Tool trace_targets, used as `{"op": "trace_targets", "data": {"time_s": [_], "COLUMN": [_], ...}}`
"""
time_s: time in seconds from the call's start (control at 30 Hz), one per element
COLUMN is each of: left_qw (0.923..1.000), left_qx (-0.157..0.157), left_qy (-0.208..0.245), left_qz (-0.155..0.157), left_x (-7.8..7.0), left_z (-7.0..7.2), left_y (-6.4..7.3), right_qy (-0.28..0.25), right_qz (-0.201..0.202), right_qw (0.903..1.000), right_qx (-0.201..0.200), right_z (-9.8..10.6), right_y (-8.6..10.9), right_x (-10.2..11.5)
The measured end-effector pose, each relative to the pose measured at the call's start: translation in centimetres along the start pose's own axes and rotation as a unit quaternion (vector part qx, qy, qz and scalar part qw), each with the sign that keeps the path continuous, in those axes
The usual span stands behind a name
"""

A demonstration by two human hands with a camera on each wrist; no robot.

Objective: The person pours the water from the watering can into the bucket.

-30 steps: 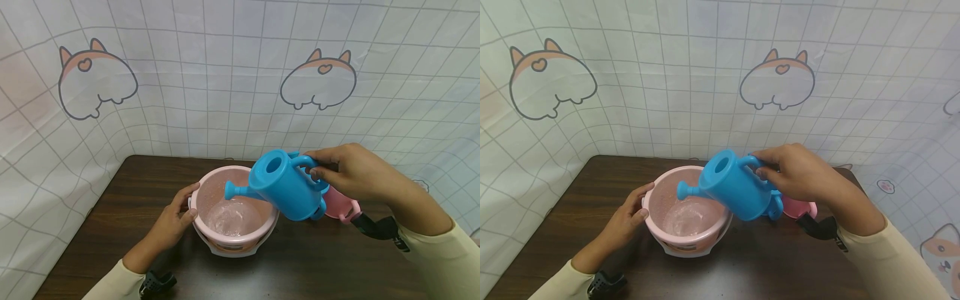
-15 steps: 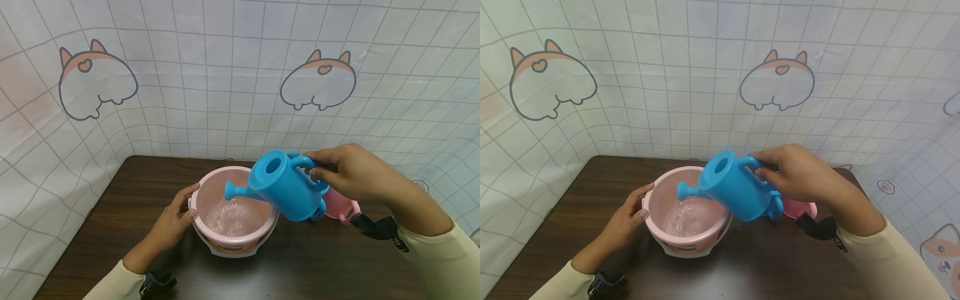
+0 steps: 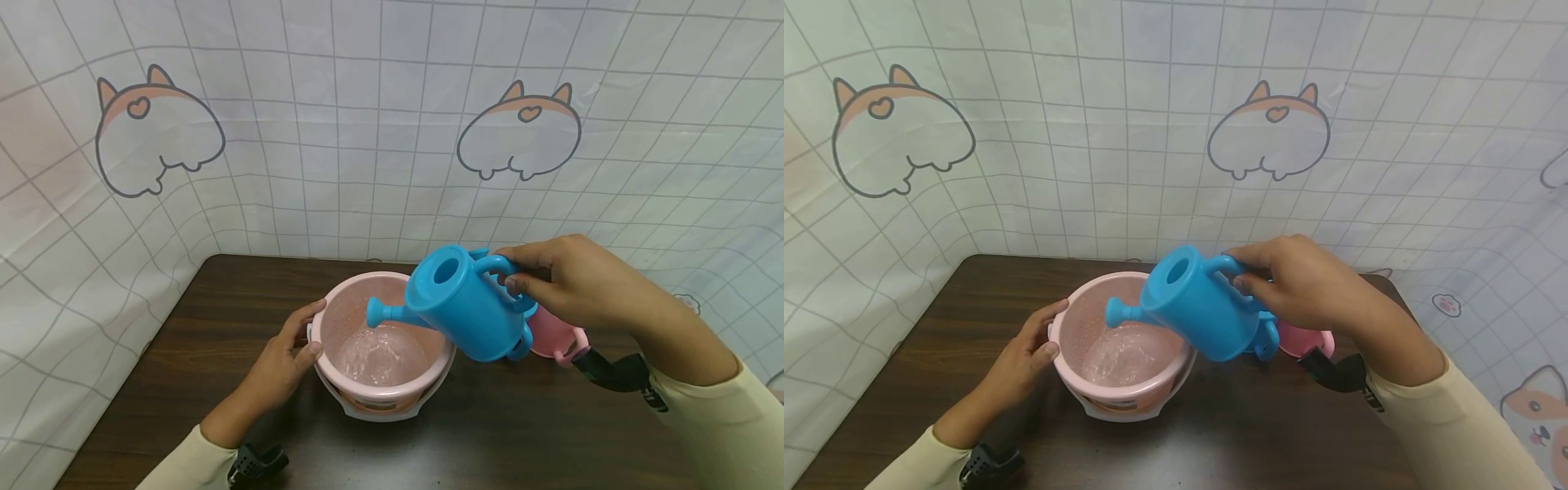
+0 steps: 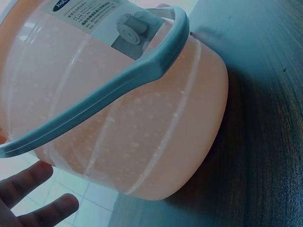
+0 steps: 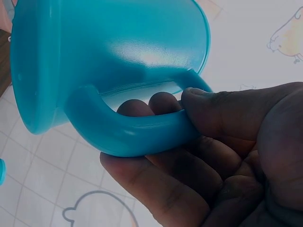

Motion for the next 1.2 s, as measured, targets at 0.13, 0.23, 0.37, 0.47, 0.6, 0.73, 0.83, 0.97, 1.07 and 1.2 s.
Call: {"op": "trace_targets", "data": {"time_s": [0.13, 0.23, 0.37, 0.47, 0.6, 0.73, 0.83, 0.97, 1.07, 1.2], "left_qw": [1.0, 1.0, 0.9999, 0.9999, 0.9999, 0.9999, 0.9999, 0.9999, 0.9999, 0.9999], "left_qx": [-0.003, -0.006, -0.008, -0.009, -0.01, -0.011, -0.01, -0.009, -0.009, -0.009], "left_qy": [-0.002, -0.003, 0.002, 0.005, 0.006, 0.004, 0.004, 0.007, 0.009, 0.008], "left_qz": [-0.003, -0.004, -0.007, -0.009, -0.011, -0.01, -0.011, -0.012, -0.012, -0.01], "left_x": [0.01, 0.02, -0.01, -0.07, -0.09, -0.08, -0.07, -0.07, -0.11, -0.14], "left_z": [0.02, 0.04, 0.04, 0.05, 0.06, 0.07, 0.07, 0.08, 0.09, 0.09], "left_y": [-0.01, -0.04, -0.04, -0.02, -0.01, -0.01, -0.02, -0.04, -0.08, -0.1], "right_qy": [0.001, -0.002, -0.005, -0.004, -0.005, -0.002, 0.0, 0.005, 0.008, 0.004], "right_qz": [0.0, -0.002, -0.005, -0.009, -0.012, -0.014, -0.018, -0.012, -0.003, -0.001], "right_qw": [1.0, 1.0, 1.0, 0.9999, 0.9999, 0.9999, 0.9998, 0.9999, 1.0, 1.0], "right_qx": [0.0, 0.0, 0.0, -0.003, -0.005, -0.003, -0.002, -0.002, -0.001, -0.001], "right_z": [-0.01, -0.02, -0.05, -0.01, 0.02, -0.03, -0.04, -0.06, -0.07, -0.05], "right_y": [0.01, 0.04, 0.05, 0.05, 0.04, 0.04, 0.04, -0.01, -0.04, -0.05], "right_x": [0.0, -0.03, -0.09, -0.12, -0.13, -0.12, -0.14, -0.09, -0.01, -0.01]}}
Point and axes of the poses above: each hand's wrist, its own y-axis away from the middle knuckle, its own z-axis out of the back of the hand, x = y × z, the point moved 7 cm from there along -y, towards the middle knuckle, and after that the axes turned 10 degrees about -y, right-handed, at the moved point
